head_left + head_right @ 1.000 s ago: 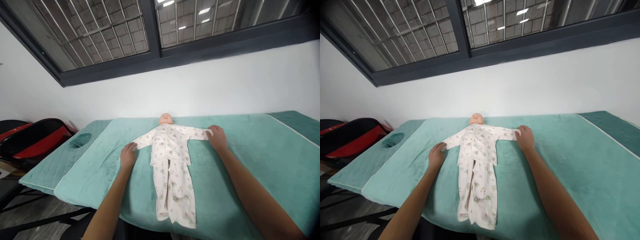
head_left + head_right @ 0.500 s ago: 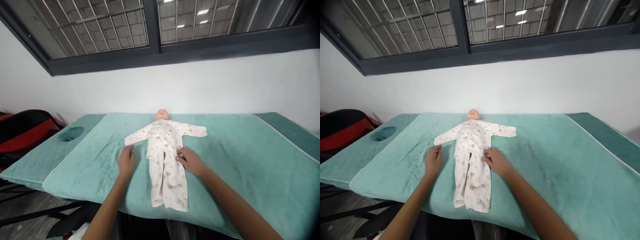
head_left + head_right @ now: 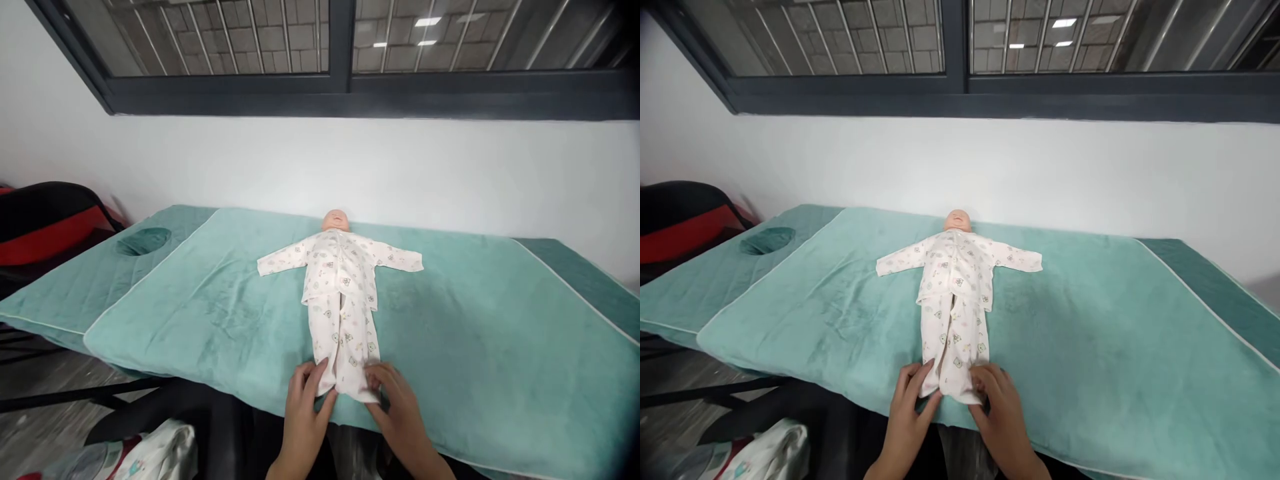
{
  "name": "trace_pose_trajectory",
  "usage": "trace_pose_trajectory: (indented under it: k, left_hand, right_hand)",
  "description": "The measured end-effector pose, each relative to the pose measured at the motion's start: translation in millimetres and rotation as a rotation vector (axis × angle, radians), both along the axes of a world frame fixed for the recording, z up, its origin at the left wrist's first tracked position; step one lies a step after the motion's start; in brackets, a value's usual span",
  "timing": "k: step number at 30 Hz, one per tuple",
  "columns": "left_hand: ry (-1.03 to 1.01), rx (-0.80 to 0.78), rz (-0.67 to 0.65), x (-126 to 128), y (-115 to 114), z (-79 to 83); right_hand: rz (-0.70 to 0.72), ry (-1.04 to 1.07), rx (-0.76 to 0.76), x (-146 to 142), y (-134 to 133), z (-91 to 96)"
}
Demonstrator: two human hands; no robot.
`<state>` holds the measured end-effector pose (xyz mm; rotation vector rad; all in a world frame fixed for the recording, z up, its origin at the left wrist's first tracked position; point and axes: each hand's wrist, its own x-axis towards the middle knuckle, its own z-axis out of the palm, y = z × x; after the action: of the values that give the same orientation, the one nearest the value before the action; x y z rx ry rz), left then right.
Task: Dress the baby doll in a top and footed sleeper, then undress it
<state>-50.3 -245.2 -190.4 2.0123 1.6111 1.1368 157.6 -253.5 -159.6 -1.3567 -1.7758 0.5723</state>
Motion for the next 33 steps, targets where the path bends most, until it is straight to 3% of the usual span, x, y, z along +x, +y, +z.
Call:
trace_pose_trajectory:
  k: [4,8,11,13,17,19,21,24,29,33]
  left_hand:
    - [0.063,0.171,0.058,11,11,0.1]
    - [0.150,0.334,0.054,5,14,6.7]
    - [0.208,0.384,0.104,-6,10,12.3]
    - [0.227,0.390,0.122,-11,4,13.5]
    - [0.173,0.405,0.018,-14,-12,6.5]
    - [0.132,0.395,-0.065,-14,-21,0.2]
    - [0.108,0.373,-0.111,-12,-30,-5.2]
    - [0.054,0.342,-0.089,-10,-38,-8.1]
    - [-0.002,0.324,0.044,-3,-29,6.7]
    - [0.113,0.242,-0.066,0,-13,22.7]
  right_hand:
    - [-0.044,0.165,0.003,-17,0,7.5]
    - [-0.041,0.224,0.128,-18,-12,20.9]
    - [-0.013,0.107,0.206,-13,-20,25.0]
    - [0.078,-0.046,0.226,-10,-22,24.2]
    - [0.203,-0.235,0.243,-9,-20,14.6]
    - [0.155,-0.209,0.238,-10,-21,7.4]
    - [0.015,-0.169,0.225,-12,-22,1.0]
    - [-0.189,-0.144,0.181,-23,-21,-3.5]
    - [-0.242,-0.138,0.036,-54,-4,-2.6]
    - [-0.257,-0.122,0.030,-66,11,-9.1]
